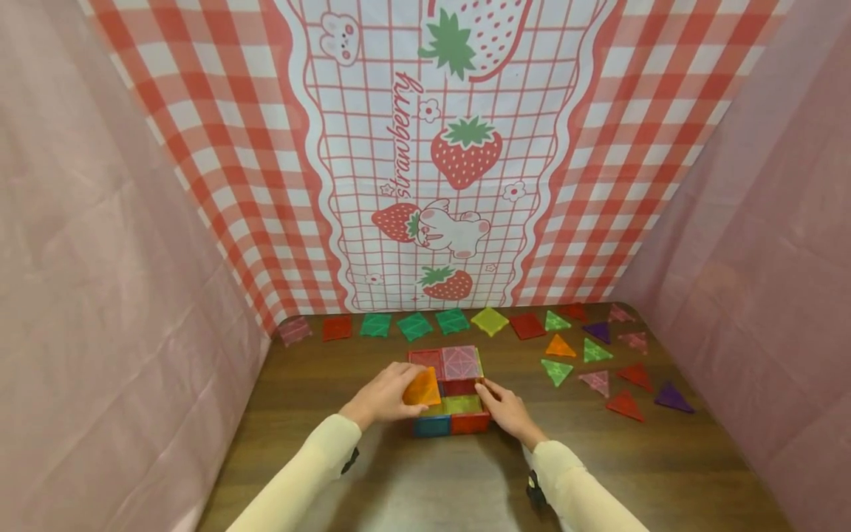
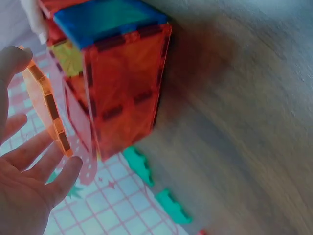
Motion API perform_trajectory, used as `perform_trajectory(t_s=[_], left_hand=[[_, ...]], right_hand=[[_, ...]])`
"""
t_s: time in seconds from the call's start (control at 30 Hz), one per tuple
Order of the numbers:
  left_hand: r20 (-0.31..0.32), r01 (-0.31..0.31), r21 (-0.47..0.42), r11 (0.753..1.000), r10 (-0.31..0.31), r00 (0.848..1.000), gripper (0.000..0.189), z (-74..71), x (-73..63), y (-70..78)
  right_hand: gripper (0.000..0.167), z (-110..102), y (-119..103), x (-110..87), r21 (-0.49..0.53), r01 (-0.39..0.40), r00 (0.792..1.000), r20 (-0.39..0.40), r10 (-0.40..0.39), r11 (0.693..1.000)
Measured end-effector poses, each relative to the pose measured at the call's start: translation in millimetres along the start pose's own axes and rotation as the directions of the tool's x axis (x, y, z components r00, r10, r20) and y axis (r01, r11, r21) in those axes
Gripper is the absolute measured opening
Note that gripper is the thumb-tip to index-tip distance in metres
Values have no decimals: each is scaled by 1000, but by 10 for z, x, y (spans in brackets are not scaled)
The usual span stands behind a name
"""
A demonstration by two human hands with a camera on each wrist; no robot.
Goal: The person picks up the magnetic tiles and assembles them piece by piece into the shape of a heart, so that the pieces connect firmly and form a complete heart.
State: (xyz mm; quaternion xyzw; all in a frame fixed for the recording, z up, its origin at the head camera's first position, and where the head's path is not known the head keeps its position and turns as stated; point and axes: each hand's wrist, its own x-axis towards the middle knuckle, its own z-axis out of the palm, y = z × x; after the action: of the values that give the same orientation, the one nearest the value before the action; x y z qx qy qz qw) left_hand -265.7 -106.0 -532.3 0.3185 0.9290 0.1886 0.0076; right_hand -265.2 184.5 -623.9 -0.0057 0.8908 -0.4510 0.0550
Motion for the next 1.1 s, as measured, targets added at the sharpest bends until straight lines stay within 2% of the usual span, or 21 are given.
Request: perform_trajectory(t_s=[0.3,0.6,0.8,1.1], left_hand=[[39,-58,142,988,53,998,64,216,103,73],[36,-57,159,986,52,998,63,270,100,72],[16,-86,177,981,84,996,63,275,100,53],[-12,-119,152,981,122,992,59,328,69,5]], right_hand=[[69,5,1,2,1,-6,1000,-18,6,1000],[68,2,-12,-7,9,-14,1000,-23,14,1000],[67,-12,-15,1,-3,-12,1000,-22,12,1000],[69,9,-21,-22,11,-21,1000,-10,21,1000]])
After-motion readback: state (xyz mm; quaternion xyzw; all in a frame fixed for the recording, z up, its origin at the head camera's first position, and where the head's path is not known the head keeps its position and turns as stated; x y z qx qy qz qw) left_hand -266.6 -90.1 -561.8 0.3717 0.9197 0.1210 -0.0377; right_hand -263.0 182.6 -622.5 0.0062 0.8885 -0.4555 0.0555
